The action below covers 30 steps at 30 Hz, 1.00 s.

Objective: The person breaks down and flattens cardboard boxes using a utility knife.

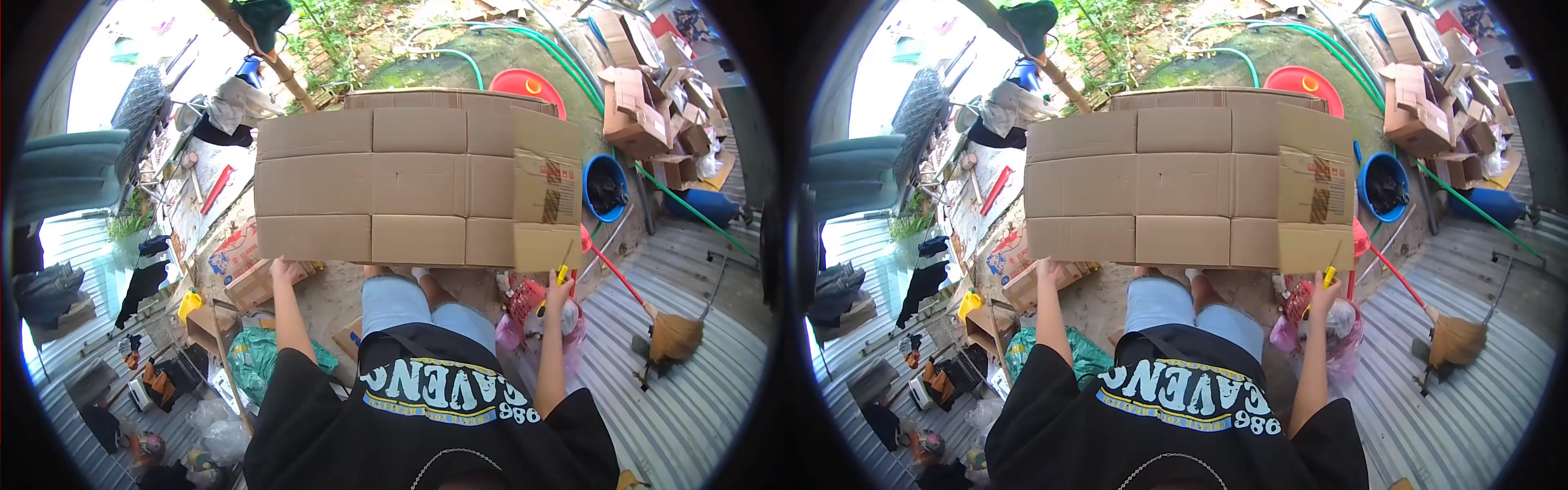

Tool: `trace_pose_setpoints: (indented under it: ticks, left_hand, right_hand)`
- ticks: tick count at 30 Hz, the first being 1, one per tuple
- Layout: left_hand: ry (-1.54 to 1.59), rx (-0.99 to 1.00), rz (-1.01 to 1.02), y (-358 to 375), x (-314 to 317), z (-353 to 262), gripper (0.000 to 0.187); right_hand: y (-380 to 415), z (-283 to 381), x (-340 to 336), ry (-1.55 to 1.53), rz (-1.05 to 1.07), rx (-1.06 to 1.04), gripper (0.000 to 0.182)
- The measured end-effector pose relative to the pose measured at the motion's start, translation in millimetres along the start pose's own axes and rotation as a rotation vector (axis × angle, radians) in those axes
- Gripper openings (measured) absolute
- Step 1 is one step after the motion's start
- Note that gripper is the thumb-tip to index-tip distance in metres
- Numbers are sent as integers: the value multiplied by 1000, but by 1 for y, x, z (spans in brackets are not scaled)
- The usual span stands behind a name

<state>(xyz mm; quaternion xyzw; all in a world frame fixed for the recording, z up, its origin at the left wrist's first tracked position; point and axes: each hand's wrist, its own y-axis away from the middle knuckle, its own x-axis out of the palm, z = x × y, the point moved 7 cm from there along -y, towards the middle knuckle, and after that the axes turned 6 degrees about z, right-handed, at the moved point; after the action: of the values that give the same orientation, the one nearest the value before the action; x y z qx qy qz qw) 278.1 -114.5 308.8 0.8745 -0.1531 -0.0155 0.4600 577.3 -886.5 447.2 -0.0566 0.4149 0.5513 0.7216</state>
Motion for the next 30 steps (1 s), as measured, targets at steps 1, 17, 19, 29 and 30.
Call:
trace_pose_setpoints:
  ticks: [1, 17, 19, 29, 30]
  left_hand:
    - [-9, -10, 4, 29, 31, 15, 32]
    - [-2263, 856, 598, 104, 495, 139, 91]
    - [-2318, 854, 601, 107, 498, 133, 100]
    - [-2401, 790, 609, 101, 497, 144, 124]
    - [-2430, 769, 586, 99, 496, 145, 123]
  right_hand:
    - [32, 59, 0, 125, -104, -221, 38]
    - [-14, 240, 270, 678, 317, -334, 27]
    - [-16, 236, 267, 643, 287, -333, 26]
    - [-34, 221, 289, 699, 494, -224, 26]
    - [-34, 217, 290, 694, 524, -200, 27]
